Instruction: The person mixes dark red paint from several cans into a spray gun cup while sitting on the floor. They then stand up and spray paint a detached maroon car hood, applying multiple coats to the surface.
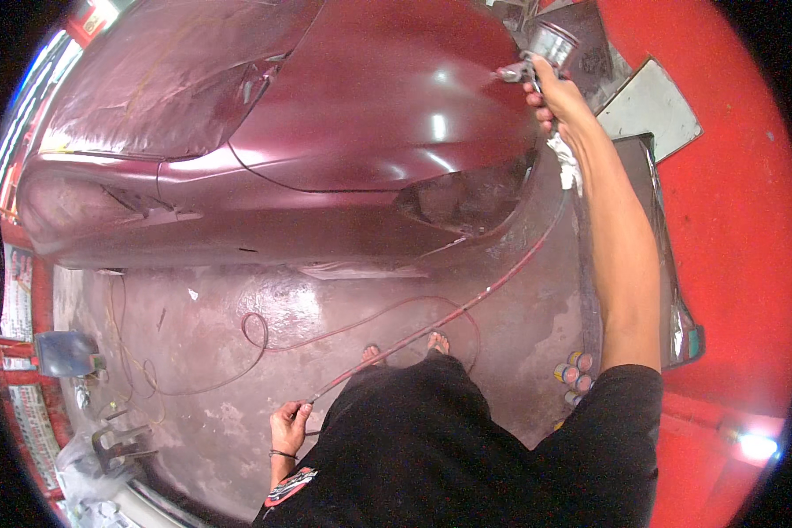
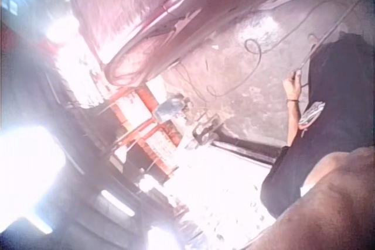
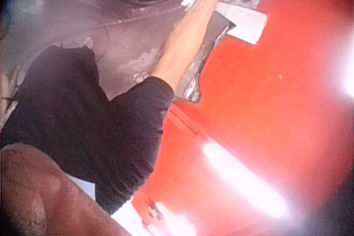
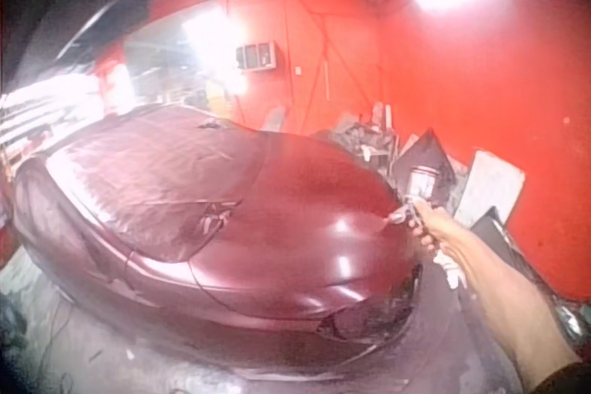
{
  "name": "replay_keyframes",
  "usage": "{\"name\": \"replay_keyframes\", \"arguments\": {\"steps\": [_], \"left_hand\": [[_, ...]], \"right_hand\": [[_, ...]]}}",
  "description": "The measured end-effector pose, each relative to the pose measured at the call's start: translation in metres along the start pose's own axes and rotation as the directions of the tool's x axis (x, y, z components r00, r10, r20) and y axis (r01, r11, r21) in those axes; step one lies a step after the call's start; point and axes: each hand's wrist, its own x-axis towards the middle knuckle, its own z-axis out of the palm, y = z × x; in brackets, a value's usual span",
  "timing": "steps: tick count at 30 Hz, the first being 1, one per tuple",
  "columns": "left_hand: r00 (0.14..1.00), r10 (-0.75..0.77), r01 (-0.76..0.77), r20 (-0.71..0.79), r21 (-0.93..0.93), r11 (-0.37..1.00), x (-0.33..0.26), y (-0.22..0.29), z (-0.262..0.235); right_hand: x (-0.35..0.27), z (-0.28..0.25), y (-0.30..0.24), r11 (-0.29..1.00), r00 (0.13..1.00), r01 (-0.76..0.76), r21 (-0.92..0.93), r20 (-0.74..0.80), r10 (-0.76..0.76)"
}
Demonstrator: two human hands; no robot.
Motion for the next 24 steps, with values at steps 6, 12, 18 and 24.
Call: {"name": "replay_keyframes", "arguments": {"steps": [6,12,18,24], "left_hand": [[0.997,0.048,-0.053,0.067,0.083,0.995,0.008,0.072,0.01],[0.986,0.091,-0.109,0.141,0.121,0.987,0.015,0.113,0.025],[0.977,0.149,-0.16,0.153,0.064,0.985,0.017,0.098,0.028],[0.99,0.042,-0.048,0.136,0.037,0.998,0.009,0.037,0.013]], "right_hand": [[0.047,-0.098,0.065,0.997,0.99,-0.052,0.059,-0.128,0.059],[0.073,-0.175,0.116,0.996,0.882,-0.094,0.003,-0.463,0.085],[0.043,-0.168,0.115,0.973,0.887,-0.114,-0.203,-0.461,0.008],[-0.021,-0.054,0.045,0.98,0.99,0.032,-0.197,-0.127,-0.058]]}}
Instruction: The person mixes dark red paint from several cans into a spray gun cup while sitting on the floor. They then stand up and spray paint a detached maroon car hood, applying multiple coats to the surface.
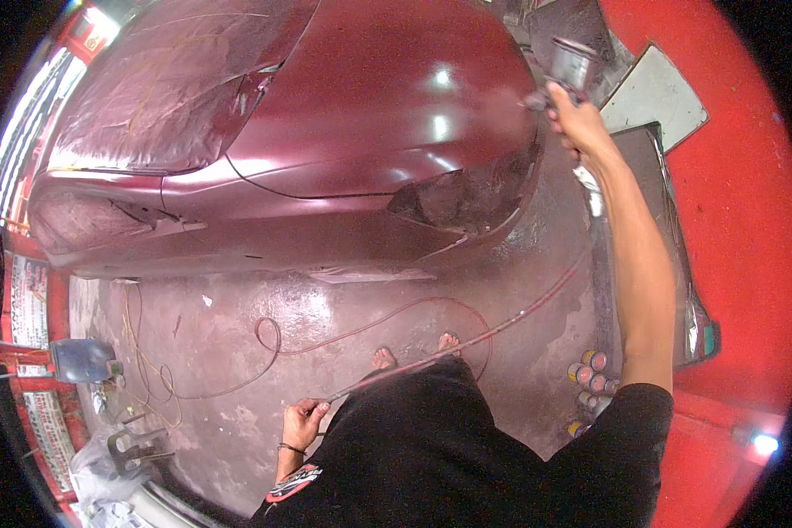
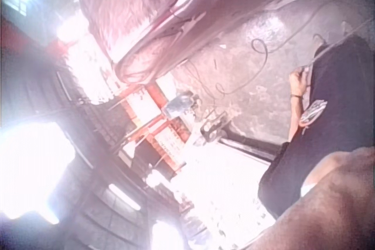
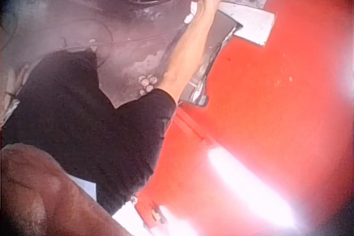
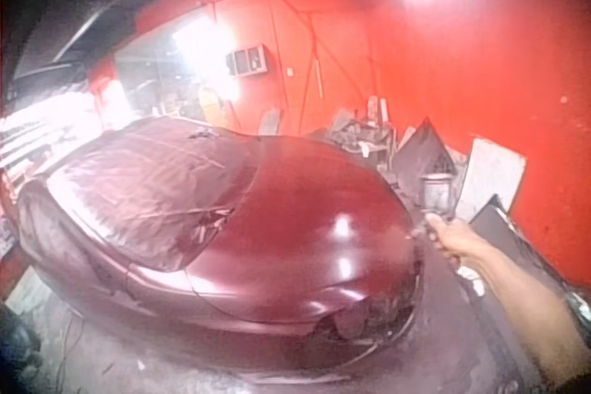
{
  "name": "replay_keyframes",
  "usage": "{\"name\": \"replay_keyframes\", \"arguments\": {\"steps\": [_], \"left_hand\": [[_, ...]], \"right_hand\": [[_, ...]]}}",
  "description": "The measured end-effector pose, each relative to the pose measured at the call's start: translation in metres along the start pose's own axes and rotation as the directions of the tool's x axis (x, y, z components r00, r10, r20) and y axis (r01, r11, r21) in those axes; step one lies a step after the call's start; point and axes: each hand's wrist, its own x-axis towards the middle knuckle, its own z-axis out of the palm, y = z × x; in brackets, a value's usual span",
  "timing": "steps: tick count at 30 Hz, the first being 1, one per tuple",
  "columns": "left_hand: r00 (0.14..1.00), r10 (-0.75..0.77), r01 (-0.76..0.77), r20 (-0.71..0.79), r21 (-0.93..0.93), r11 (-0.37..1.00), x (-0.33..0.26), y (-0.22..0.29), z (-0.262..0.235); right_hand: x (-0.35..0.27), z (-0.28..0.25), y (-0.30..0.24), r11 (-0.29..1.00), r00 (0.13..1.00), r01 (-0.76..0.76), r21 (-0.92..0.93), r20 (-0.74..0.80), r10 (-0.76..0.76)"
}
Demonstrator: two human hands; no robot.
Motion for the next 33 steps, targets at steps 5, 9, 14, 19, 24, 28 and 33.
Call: {"name": "replay_keyframes", "arguments": {"steps": [5,9,14,19,24,28,33], "left_hand": [[0.997,-0.028,0.028,-0.066,-0.01,1.0,-0.013,-0.055,-0.015],[0.979,-0.138,0.123,-0.148,-0.103,0.987,-0.041,-0.103,-0.027],[0.948,-0.219,0.169,-0.229,-0.219,0.961,-0.067,-0.142,-0.025],[0.939,-0.246,0.208,-0.239,-0.175,0.962,-0.066,-0.127,-0.016],[0.966,-0.142,0.127,-0.217,-0.082,0.989,-0.042,-0.098,0.0],[0.97,-0.083,0.064,-0.228,-0.092,0.994,-0.026,-0.069,0.006],[0.989,-0.012,0.006,-0.145,-0.037,0.999,-0.006,-0.005,-0.003]], "right_hand": [[-0.054,0.099,-0.097,0.986,0.971,0.165,0.029,0.17,-0.168],[-0.129,0.167,-0.18,0.934,0.859,0.332,0.135,0.366,-0.358],[-0.181,0.2,-0.229,0.95,0.832,0.215,0.227,0.467,-0.3],[-0.17,0.179,-0.179,0.951,0.861,0.271,0.149,0.405,-0.308],[-0.104,0.112,-0.088,0.994,0.969,0.094,0.056,0.225,-0.104],[-0.048,0.05,-0.021,0.995,0.996,-0.021,0.096,0.089,0.012],[0.006,-0.025,0.055,0.989,0.978,-0.085,0.124,-0.18,0.107]]}}
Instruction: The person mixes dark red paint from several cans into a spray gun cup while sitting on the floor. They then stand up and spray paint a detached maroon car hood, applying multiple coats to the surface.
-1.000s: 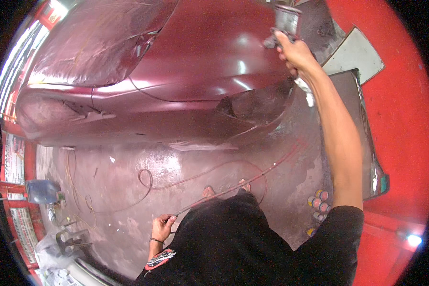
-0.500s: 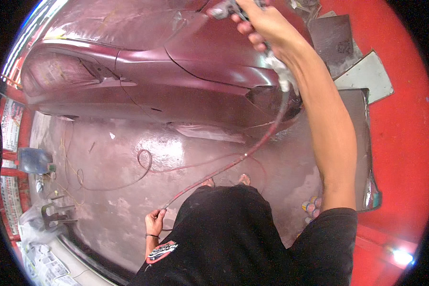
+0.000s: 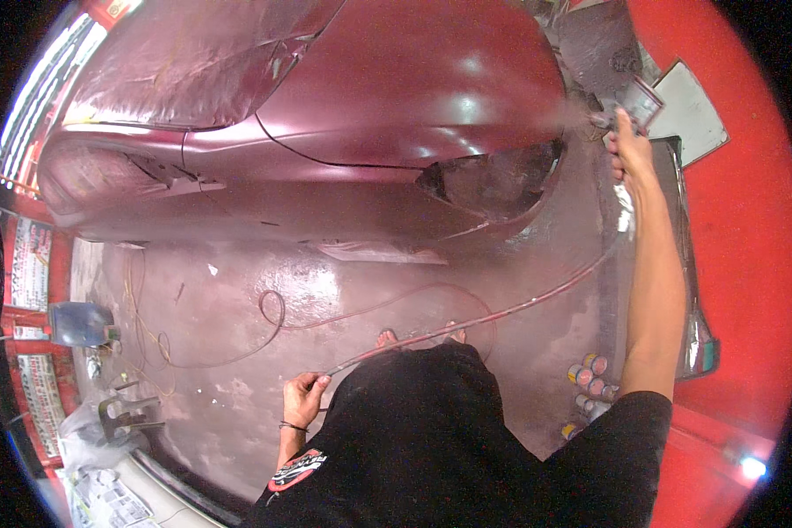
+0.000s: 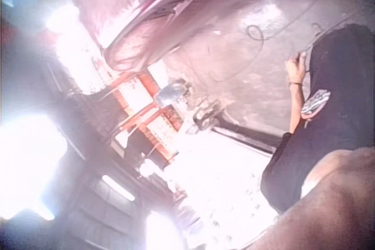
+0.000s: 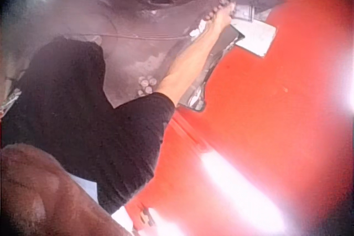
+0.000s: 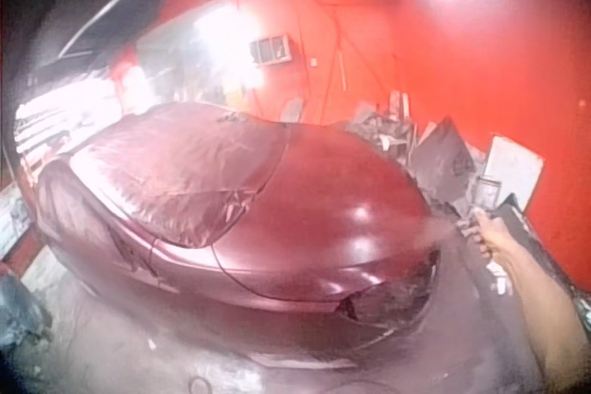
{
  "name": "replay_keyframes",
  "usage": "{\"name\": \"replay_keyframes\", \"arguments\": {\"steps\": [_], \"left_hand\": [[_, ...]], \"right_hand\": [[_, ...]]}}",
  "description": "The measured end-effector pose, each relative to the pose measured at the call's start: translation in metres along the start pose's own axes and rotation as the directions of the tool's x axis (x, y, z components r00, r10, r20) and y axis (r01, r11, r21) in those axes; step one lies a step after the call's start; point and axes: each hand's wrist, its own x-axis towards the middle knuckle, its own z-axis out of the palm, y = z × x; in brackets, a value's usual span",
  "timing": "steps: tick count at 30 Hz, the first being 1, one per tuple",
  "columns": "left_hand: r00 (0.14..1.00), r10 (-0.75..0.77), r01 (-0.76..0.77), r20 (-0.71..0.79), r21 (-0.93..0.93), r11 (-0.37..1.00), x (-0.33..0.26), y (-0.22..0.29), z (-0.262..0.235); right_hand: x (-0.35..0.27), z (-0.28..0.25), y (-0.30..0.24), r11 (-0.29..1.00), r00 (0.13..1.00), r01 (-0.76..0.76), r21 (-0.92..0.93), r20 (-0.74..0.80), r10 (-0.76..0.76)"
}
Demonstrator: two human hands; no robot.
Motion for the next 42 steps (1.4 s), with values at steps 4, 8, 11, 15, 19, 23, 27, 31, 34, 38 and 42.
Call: {"name": "replay_keyframes", "arguments": {"steps": [4,8,11,15,19,23,27,31,34,38,42], "left_hand": [[0.998,0.024,-0.026,0.066,0.022,0.999,0.007,0.046,-0.002],[0.989,0.007,-0.014,0.146,0.044,0.999,0.01,0.049,-0.005],[0.988,-0.039,0.03,0.149,0.063,0.998,0.003,0.018,-0.006],[0.994,-0.082,0.076,0.078,0.077,0.994,-0.01,-0.057,-0.007],[0.984,-0.176,0.171,0.032,0.119,0.978,-0.019,-0.089,-0.029],[0.975,-0.216,0.216,-0.044,0.016,0.976,-0.039,-0.148,-0.038],[0.948,-0.287,0.277,-0.136,-0.088,0.957,-0.062,-0.185,-0.031],[0.897,-0.383,0.355,-0.223,-0.157,0.922,-0.072,-0.231,-0.004],[0.869,-0.426,0.404,-0.252,-0.136,0.904,-0.064,-0.244,0.017],[0.897,-0.408,0.406,-0.173,-0.048,0.913,-0.038,-0.183,0.024],[0.945,-0.312,0.317,-0.098,0.039,0.948,-0.016,-0.15,0.036]], "right_hand": [[0.039,-0.053,0.042,0.999,0.971,-0.004,-0.048,-0.241,-0.007],[0.032,-0.065,0.068,0.99,0.96,0.037,-0.135,-0.271,-0.073],[-0.037,-0.02,0.034,0.994,0.99,0.041,-0.099,-0.132,-0.054],[-0.107,0.049,-0.007,0.993,0.993,0.094,-0.075,0.082,-0.088],[-0.169,0.124,-0.061,0.988,0.934,0.152,0.003,0.326,-0.145],[-0.243,0.189,-0.118,0.956,0.854,0.28,0.09,0.431,-0.291],[-0.306,0.232,-0.139,0.902,0.731,0.304,0.308,0.531,-0.428],[-0.321,0.236,-0.11,0.836,0.601,0.41,0.364,0.581,-0.548],[-0.297,0.216,-0.063,0.872,0.739,0.27,0.408,0.492,-0.46],[-0.221,0.157,0.006,0.958,0.951,0.129,0.256,0.241,-0.192],[-0.15,0.074,0.043,0.987,0.999,-0.014,0.159,-0.031,0.019]]}}
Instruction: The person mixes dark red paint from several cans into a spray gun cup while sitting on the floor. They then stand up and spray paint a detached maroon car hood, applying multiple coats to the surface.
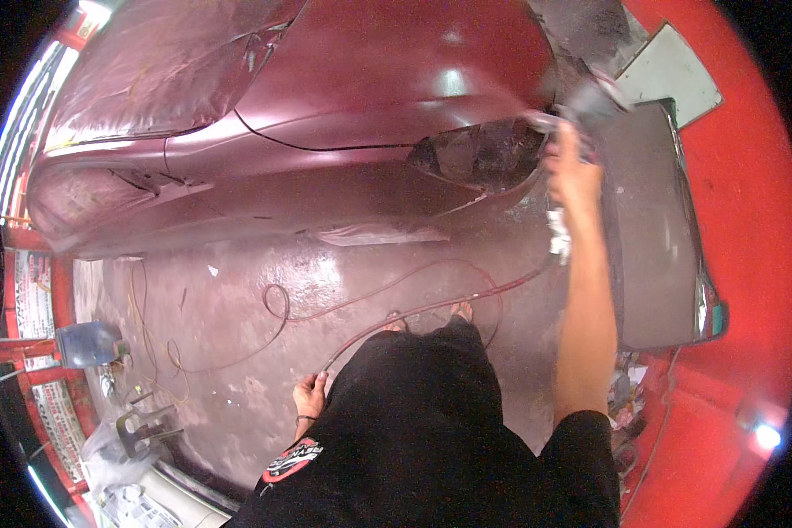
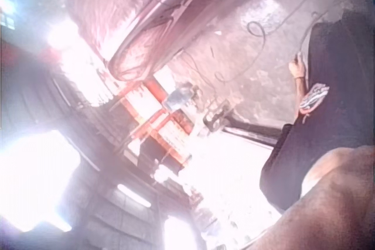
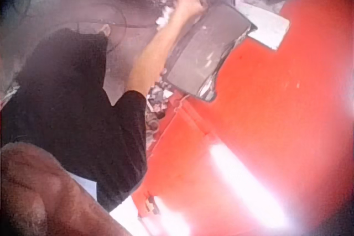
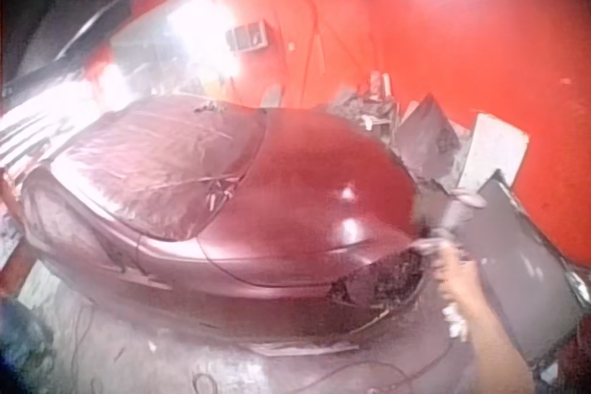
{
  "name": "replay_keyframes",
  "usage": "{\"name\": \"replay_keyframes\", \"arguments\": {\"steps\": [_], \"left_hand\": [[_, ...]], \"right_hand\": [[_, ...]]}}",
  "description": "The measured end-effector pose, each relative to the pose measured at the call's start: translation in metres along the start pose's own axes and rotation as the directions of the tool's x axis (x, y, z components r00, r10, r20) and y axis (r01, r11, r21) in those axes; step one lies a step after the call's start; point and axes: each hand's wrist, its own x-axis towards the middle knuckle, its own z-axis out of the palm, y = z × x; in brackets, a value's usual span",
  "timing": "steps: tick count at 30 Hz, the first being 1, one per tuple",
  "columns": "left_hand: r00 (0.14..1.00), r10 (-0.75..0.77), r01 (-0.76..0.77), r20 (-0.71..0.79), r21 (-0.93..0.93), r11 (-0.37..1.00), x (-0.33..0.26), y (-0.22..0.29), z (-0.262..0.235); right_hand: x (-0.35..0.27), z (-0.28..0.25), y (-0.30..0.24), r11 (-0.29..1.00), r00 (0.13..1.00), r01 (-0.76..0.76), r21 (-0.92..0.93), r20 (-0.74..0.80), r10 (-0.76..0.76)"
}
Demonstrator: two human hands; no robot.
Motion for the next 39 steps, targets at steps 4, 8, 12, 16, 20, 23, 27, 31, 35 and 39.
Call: {"name": "replay_keyframes", "arguments": {"steps": [4,8,12,16,20,23,27,31,35,39], "left_hand": [[0.979,0.112,-0.116,0.169,0.015,0.993,-0.007,0.106,-0.025],[0.933,0.189,-0.196,0.305,-0.007,0.981,0.008,0.104,-0.034],[0.932,0.166,-0.145,0.322,-0.089,0.985,0.044,0.037,-0.051],[0.954,0.09,-0.066,0.285,-0.091,0.994,0.08,-0.068,-0.092],[0.941,0.046,-0.012,0.336,-0.102,0.995,0.092,-0.174,-0.147],[0.93,-0.054,0.102,0.365,-0.115,0.988,0.095,-0.244,-0.193],[0.934,-0.005,0.014,0.358,-0.022,1.0,0.118,-0.312,-0.294],[0.996,-0.084,0.08,0.027,0.124,0.989,0.14,-0.31,-0.399],[0.998,-0.059,0.059,-0.005,0.097,0.994,0.152,-0.306,-0.425],[0.998,0.045,-0.036,-0.044,0.197,0.98,0.148,-0.333,-0.362]], "right_hand": [[0.073,-0.095,0.035,1.0,0.941,0.013,-0.01,-0.338,-0.015],[0.064,-0.142,0.048,0.995,0.858,-0.001,-0.1,-0.511,-0.051],[-0.025,-0.105,0.023,1.0,0.906,0.027,0.001,-0.423,-0.024],[-0.126,-0.025,-0.004,0.999,0.939,0.032,0.044,-0.343,-0.014],[-0.214,0.07,-0.029,0.997,0.971,0.019,0.071,-0.238,-0.001],[-0.273,0.153,-0.057,0.997,0.993,0.04,0.065,-0.11,-0.033],[-0.333,0.257,-0.086,0.988,0.987,0.101,0.119,0.114,-0.115],[-0.401,0.334,-0.112,0.957,0.917,0.103,0.271,0.346,-0.197],[-0.442,0.357,-0.103,0.925,0.816,0.209,0.317,0.465,-0.343],[-0.428,0.34,-0.059,0.954,0.911,0.183,0.235,0.325,-0.255]]}}
